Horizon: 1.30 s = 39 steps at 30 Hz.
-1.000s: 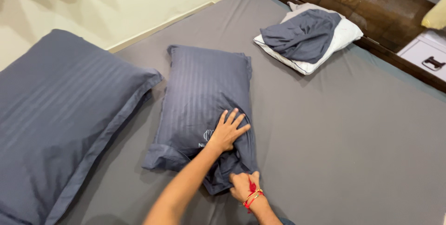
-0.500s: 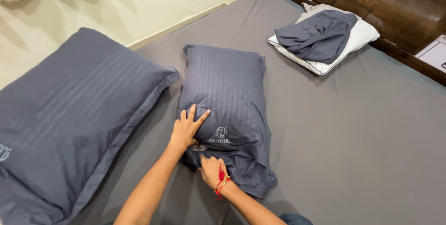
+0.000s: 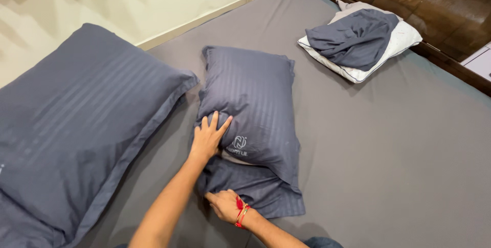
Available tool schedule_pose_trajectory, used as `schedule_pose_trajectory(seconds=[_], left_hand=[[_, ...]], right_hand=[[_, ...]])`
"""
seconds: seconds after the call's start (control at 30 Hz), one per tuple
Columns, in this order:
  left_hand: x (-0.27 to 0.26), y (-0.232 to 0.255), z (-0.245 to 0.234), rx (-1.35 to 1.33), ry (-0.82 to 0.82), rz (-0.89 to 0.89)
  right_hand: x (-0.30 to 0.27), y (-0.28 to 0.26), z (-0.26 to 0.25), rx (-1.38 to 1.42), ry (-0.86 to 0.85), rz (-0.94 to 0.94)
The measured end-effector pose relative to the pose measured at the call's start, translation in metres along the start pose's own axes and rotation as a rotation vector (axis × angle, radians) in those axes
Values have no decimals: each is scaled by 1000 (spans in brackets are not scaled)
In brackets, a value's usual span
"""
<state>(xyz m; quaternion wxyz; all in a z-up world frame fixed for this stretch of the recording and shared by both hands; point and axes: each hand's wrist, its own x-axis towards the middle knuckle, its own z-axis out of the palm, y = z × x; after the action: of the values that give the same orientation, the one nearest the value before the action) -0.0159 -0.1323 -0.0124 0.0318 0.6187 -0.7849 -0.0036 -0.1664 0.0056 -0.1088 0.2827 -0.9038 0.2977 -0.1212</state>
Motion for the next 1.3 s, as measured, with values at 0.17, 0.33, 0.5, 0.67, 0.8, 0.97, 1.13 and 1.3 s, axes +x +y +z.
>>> schedule_pose_trajectory(seconds=[0.17, 0.33, 0.5, 0.67, 0.8, 0.97, 1.13, 1.3], left_hand=[[-81, -30, 2, -56, 41, 163], [-141, -42, -16, -98, -293, 302], [-155, -47, 0, -117, -37, 400], [-148, -75, -7, -525, -147, 78], [-142, -96, -9, -958, -34, 40], [-138, -119, 2, -1230, -18, -202], [-113, -117, 2, -1258, 230, -309], [-45, -108, 15, -1224, 593, -471]], right_hand=[[-11, -46, -58, -181, -131, 21], [-31, -67, -86, -203, -110, -38], [-89, -24, -104, -232, -2, 284], [-140, 22, -115, -382, -276, 704], [-157, 46, -109, -522, -281, 611], [-168, 76, -128, -241, 69, 577], [-165, 81, -168, 223, 774, 689], [-98, 117, -201, 403, 1167, 555]])
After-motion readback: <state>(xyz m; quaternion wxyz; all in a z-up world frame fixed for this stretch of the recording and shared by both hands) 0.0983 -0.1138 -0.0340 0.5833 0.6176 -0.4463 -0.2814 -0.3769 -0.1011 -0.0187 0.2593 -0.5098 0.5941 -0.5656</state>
